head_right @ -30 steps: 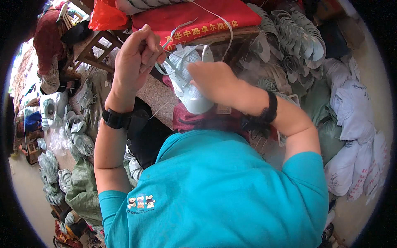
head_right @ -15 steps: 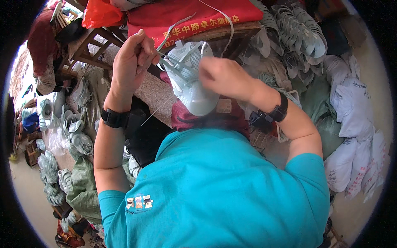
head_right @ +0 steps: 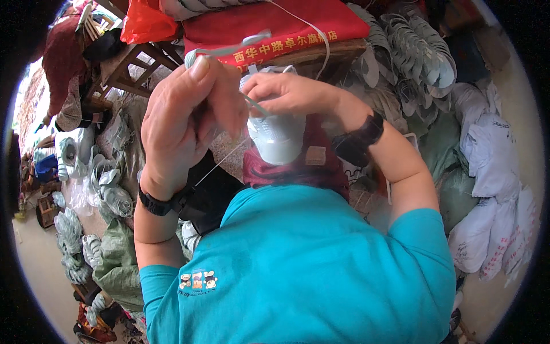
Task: The person sits on the floor in a cluttered room and threads shoelaces through the eyelets of a light-colored sneaker. They pull the laces tight and adjust the fit, repeating the process on multiple shoes.
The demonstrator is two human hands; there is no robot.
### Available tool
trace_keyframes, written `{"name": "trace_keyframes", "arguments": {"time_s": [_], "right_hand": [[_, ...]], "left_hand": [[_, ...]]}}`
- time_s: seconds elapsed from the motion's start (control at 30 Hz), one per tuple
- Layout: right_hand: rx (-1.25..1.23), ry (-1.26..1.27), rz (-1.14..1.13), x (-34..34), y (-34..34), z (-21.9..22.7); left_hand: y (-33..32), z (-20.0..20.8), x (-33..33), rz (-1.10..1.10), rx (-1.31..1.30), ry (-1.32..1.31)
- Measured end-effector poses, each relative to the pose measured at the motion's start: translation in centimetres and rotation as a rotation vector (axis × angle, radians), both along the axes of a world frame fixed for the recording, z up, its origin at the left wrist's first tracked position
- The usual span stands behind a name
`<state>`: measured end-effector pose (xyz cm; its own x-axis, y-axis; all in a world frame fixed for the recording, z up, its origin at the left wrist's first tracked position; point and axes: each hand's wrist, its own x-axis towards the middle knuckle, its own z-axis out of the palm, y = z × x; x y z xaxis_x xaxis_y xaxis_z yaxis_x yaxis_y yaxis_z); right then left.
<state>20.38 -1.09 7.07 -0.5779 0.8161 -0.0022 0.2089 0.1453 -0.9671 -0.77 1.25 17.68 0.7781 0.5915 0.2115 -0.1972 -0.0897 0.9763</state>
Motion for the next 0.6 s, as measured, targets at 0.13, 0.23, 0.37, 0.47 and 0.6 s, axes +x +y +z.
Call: {"name": "trace_keyframes", "arguments": {"time_s": [0.13, 0.23, 0.37, 0.47, 0.6], "right_hand": [[-0.245, 0.245, -0.280, -1.6, -0.7, -0.7], [-0.250, 0.696, -0.590, 1.1, 0.3, -1.9], [-0.484, 1.167, -0.650, 8.4, -1.7, -3.8], [-0.582, 1.319, -0.689, 13.3, -4.3, -3.9], [-0.911, 1.326, -0.827, 23.3, -9.5, -7.5]], "left_hand": [[1.8, -2.3, -0.4, 0.246, -0.147, -0.022], [6.1, -6.3, -4.2, 0.227, -0.627, -0.515], [11.3, -11.7, -13.8, 0.362, -0.915, -0.655], [14.0, -15.6, -23.5, 0.592, -0.891, -0.648], [14.6, -20.1, -34.3, 0.955, -0.842, -0.600]]}}
